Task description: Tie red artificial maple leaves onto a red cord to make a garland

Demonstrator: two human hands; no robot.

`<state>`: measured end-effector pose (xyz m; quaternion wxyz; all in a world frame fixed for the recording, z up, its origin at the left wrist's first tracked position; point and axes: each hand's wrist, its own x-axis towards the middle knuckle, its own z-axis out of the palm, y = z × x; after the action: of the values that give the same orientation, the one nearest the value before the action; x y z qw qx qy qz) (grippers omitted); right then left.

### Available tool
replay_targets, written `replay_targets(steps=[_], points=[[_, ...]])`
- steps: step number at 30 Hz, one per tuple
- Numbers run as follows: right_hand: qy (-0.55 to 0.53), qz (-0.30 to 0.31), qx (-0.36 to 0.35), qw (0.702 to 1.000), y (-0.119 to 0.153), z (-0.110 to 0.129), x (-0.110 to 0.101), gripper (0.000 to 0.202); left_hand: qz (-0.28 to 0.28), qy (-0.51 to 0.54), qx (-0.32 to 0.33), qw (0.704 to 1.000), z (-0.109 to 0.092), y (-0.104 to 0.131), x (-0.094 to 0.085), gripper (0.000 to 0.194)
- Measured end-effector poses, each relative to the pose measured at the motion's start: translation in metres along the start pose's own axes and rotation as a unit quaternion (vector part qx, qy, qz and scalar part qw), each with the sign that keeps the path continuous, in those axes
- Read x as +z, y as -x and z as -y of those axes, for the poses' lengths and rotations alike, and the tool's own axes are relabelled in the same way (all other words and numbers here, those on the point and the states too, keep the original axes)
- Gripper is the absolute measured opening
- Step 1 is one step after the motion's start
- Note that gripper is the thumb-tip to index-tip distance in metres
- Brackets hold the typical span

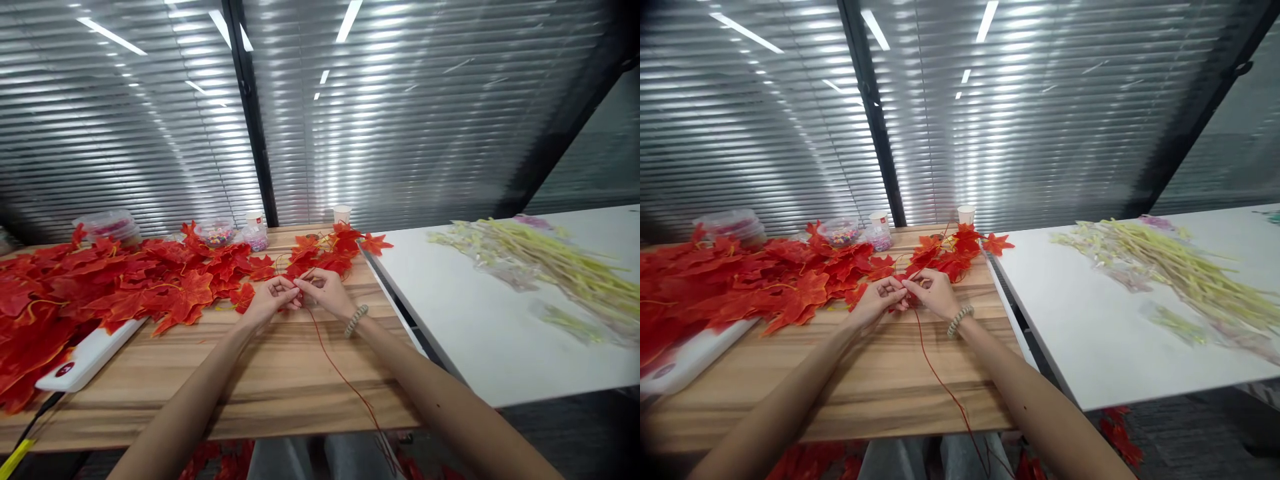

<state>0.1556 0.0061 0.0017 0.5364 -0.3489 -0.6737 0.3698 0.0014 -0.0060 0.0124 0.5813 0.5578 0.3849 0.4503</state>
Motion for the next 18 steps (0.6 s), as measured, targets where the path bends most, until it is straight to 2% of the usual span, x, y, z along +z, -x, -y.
replay_targets(steps=[7,13,16,18], points=[[-0.02,0.026,0.047,0.998,0.0,0.005,-0.003,0.029,-0.02,-0.054,0.059,0.997,-0.001,0.001,0.002,0.025],[-0.028,0.031,0.03,0.999,-0.002,0.004,-0.003,0.026,-0.031,-0.038,0.065,0.997,-0.001,0.002,0.004,0.026],[-0.057,0.039,0.041,0.997,-0.002,0.004,-0.003,0.027,-0.031,-0.018,0.053,0.998,-0.005,0.0,0.0,0.031],[-0.075,0.043,0.051,0.995,-0.002,0.004,-0.003,0.028,-0.07,-0.016,0.058,0.996,-0.01,-0.001,-0.008,0.033]])
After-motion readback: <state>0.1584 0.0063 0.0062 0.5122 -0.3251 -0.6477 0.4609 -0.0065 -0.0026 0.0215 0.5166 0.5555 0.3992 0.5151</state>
